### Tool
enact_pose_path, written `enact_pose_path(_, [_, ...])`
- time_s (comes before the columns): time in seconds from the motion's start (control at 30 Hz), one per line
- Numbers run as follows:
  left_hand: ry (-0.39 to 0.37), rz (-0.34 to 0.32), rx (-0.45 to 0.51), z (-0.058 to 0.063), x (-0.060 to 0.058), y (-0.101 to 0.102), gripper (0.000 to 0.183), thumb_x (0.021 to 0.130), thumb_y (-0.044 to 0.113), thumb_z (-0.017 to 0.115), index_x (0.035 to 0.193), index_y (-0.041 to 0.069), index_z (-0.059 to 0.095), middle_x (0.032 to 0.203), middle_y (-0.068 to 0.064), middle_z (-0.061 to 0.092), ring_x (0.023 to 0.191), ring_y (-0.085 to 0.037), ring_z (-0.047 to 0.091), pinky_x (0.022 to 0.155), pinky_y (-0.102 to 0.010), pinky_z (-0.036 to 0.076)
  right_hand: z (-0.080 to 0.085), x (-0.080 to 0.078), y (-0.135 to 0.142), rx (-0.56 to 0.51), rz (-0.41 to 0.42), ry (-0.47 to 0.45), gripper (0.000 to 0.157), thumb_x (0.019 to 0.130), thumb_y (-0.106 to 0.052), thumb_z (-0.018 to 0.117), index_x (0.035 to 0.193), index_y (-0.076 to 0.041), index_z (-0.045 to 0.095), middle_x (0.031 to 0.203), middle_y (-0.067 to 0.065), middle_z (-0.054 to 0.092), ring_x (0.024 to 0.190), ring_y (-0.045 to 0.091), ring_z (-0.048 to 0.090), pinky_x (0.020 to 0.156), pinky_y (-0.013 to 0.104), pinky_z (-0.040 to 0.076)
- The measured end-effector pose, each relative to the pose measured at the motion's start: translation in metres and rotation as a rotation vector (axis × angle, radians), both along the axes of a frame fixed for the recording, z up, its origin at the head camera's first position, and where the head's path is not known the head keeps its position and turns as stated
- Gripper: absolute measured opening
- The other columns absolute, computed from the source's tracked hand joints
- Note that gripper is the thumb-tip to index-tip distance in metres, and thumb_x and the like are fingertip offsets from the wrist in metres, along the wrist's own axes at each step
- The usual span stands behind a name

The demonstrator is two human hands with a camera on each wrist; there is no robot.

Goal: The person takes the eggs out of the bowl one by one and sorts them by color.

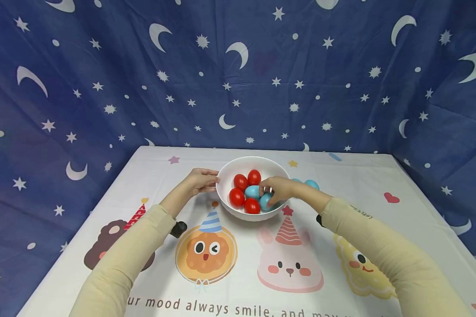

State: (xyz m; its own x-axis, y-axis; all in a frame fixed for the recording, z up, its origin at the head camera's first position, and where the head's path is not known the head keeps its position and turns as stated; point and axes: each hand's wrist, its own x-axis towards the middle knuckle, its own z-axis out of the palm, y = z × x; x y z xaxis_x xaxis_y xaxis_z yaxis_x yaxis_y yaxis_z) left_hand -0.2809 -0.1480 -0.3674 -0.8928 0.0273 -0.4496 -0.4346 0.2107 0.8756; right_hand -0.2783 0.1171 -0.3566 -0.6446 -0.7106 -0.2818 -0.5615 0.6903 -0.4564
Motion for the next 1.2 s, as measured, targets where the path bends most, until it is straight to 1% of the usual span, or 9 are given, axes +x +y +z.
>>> enact_pose_path(0.1, [-0.007,0.004,-0.005,0.0,0.0,0.0,0.044,0.086,0.003,0.064,0.13,0.003,0.055,0.079,0.001,0.061,0.057,-0.002,0.062,0.055,-0.017,0.058,0.001,0.0,0.001,0.006,-0.03,-0.018,0.023,0.078,-0.008,0.077,0.095,-0.005,0.063,0.097,0.01,0.062,0.09,0.021,0.056,0.084,0.028,0.057])
enact_pose_path(0.33, [-0.008,0.005,0.003,0.001,0.0,0.001,0.045,0.085,0.001,0.064,0.129,0.002,0.055,0.078,0.001,0.061,0.056,-0.003,0.062,0.053,-0.016,0.058,0.006,0.001,0.004,0.006,-0.025,0.012,0.023,0.077,-0.008,0.077,0.094,-0.006,0.062,0.097,0.011,0.063,0.091,0.023,0.057,0.084,0.03,0.057])
enact_pose_path(0.43, [-0.009,0.006,-0.002,0.001,-0.001,0.001,0.045,0.085,0.002,0.064,0.129,0.002,0.056,0.079,0.001,0.061,0.057,-0.003,0.062,0.053,-0.016,0.058,0.009,0.001,0.004,0.004,-0.036,0.02,0.023,0.076,-0.008,0.077,0.094,-0.007,0.062,0.098,0.011,0.062,0.092,0.024,0.057,0.085,0.032,0.057])
enact_pose_path(0.63, [-0.008,0.007,-0.01,0.001,-0.001,0.001,0.045,0.085,0.002,0.065,0.129,0.003,0.056,0.083,-0.001,0.061,0.059,-0.004,0.062,0.054,-0.016,0.058,0.012,0.001,0.006,-0.011,-0.047,0.018,0.024,0.077,-0.007,0.077,0.095,-0.007,0.062,0.101,0.012,0.062,0.094,0.025,0.057,0.087,0.033,0.058])
enact_pose_path(0.83, [-0.008,0.01,-0.012,0.002,-0.001,0.001,0.044,0.085,0.002,0.064,0.129,0.003,0.056,0.083,-0.001,0.061,0.06,-0.005,0.063,0.056,-0.017,0.059,0.013,0.001,0.007,-0.024,-0.049,0.016,0.023,0.077,-0.008,0.076,0.096,-0.007,0.062,0.1,0.012,0.062,0.093,0.025,0.058,0.087,0.033,0.058])
enact_pose_path(1.03, [-0.008,0.01,-0.012,0.0,-0.002,0.001,0.044,0.085,0.002,0.065,0.129,0.003,0.056,0.084,-0.002,0.062,0.061,-0.005,0.064,0.056,-0.017,0.059,0.015,0.0,0.008,-0.036,-0.055,0.014,0.027,0.078,-0.008,0.075,0.103,-0.006,0.064,0.1,0.011,0.062,0.093,0.024,0.058,0.088,0.034,0.058])
enact_pose_path(1.1, [-0.008,0.011,-0.013,0.0,-0.002,0.001,0.044,0.085,0.002,0.065,0.128,0.003,0.057,0.086,-0.003,0.063,0.061,-0.005,0.064,0.057,-0.017,0.059,0.016,0.0,0.009,-0.04,-0.046,0.018,0.029,0.079,-0.008,0.075,0.106,-0.005,0.065,0.1,0.011,0.063,0.094,0.024,0.057,0.088,0.034,0.058])
enact_pose_path(1.2, [-0.006,0.01,-0.014,-0.001,-0.002,0.001,0.044,0.085,0.002,0.065,0.128,0.003,0.057,0.088,-0.004,0.063,0.062,-0.005,0.064,0.057,-0.017,0.059,0.017,-0.001,0.011,-0.047,-0.043,0.025,0.029,0.079,-0.009,0.075,0.107,-0.005,0.067,0.098,0.009,0.064,0.092,0.023,0.057,0.087,0.033,0.059])
